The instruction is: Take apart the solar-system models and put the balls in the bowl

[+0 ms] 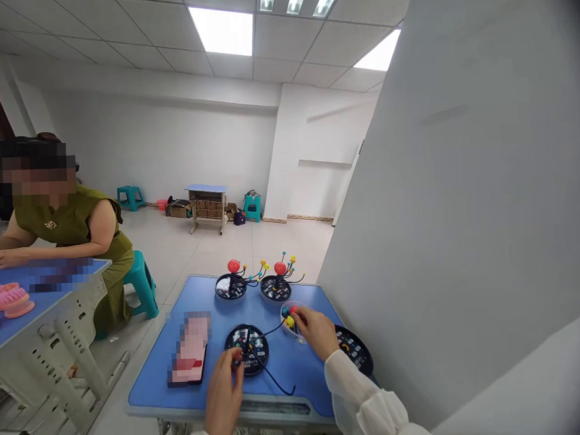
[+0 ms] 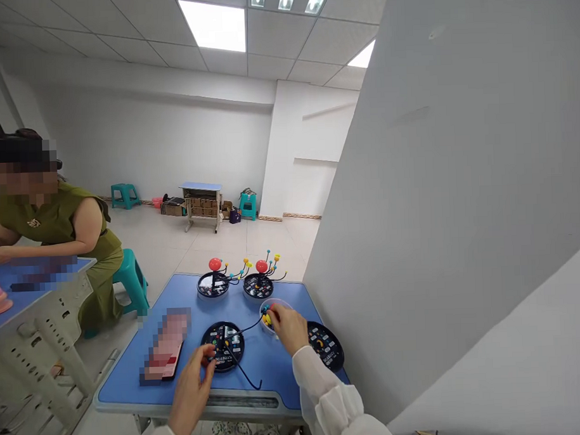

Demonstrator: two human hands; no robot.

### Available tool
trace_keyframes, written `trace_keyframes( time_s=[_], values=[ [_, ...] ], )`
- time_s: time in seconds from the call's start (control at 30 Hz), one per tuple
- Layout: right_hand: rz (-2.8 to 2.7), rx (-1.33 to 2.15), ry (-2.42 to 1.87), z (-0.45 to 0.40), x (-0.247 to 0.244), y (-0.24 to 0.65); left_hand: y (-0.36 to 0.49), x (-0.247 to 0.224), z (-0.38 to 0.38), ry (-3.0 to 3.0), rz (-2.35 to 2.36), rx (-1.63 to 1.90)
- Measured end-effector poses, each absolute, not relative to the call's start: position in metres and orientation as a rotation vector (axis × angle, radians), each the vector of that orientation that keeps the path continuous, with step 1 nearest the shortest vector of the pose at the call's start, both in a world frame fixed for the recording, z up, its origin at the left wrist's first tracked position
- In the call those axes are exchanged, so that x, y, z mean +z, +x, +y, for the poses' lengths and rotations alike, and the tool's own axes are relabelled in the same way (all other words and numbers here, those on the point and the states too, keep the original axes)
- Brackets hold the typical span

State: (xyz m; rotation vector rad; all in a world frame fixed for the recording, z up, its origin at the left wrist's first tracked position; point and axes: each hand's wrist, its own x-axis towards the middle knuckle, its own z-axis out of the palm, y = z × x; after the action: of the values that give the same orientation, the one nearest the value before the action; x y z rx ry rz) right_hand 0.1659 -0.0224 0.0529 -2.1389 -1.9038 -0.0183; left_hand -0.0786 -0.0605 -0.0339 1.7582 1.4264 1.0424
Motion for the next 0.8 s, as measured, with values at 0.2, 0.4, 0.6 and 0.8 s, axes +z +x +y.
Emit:
trace_keyframes(
  time_s=[0.2, 0.4, 0.6, 0.8],
  values=[
    [-2.425, 0.031, -1.623, -0.023, 0.031, 0.116, -0.069, -0.026, -0.024, 2.027, 1.607, 0.764],
    [-2.512, -0.16, -1.723, -0.014, 0.021, 0.099, -0.06, -0.019, -0.015, 2.031, 1.65, 0.721],
    [-2.52, -0.271, -1.658, -0.015, 0.014, 0.105, -0.057, -0.018, -0.013, 2.018, 1.687, 0.713],
    [-2.453, -0.354, -1.634, -0.021, 0.012, 0.109, -0.056, -0.019, -0.013, 2.006, 1.708, 0.681]
  ],
)
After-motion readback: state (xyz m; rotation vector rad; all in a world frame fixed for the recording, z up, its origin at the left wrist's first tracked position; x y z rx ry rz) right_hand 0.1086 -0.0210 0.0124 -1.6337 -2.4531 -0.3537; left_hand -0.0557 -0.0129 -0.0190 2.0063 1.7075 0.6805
